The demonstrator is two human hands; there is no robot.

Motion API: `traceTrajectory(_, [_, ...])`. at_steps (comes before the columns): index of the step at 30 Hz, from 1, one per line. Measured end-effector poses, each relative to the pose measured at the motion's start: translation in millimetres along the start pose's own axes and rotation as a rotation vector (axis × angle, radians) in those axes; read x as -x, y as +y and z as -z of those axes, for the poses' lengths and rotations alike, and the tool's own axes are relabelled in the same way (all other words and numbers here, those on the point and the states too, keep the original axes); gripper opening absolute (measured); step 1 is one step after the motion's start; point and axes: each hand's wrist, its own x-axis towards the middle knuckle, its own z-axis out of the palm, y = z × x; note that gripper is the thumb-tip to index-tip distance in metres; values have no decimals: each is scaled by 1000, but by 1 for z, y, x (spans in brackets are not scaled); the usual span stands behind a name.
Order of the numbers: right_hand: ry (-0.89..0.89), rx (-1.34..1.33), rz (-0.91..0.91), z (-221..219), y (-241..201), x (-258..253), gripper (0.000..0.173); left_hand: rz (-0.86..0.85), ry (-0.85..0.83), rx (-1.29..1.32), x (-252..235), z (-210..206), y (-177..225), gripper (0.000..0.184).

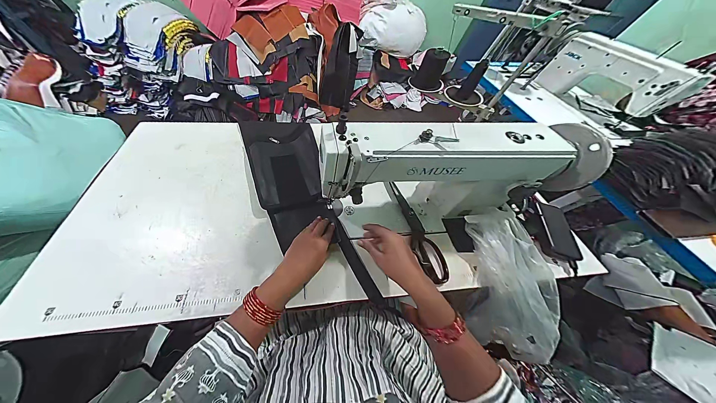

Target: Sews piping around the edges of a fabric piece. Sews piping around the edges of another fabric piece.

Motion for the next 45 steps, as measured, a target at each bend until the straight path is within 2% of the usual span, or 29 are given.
traceTrajectory(3, [6,-94,9,-32,-17,-26,45,1,14,-112,2,-6,7,45])
traceTrajectory(7, [102,-135,-29,-48,-30,-39,35,90,120,28,-1,-10,12,49])
traceTrajectory(10, [109,-216,-79,-46,-29,-38,31,82,258,170,-2,-19,8,40])
traceTrajectory(13, [70,-333,-87,-46,-21,-35,29,89,278,308,1,-17,5,39])
traceTrajectory(16, [24,-413,-64,-50,-18,-32,28,94,223,305,2,-15,4,41])
traceTrajectory(25, [-67,-372,-80,-42,-19,-32,29,-31,232,38,2,-23,2,37])
traceTrajectory(31, [-91,-298,-40,-39,-19,-29,33,-58,183,29,5,-18,0,38])
traceTrajectory(41, [-80,-300,-49,-41,-19,-23,35,-209,391,41,8,-33,-14,33])
traceTrajectory(45, [-101,-133,-42,-39,-27,-20,40,-216,375,68,7,-34,-15,32])
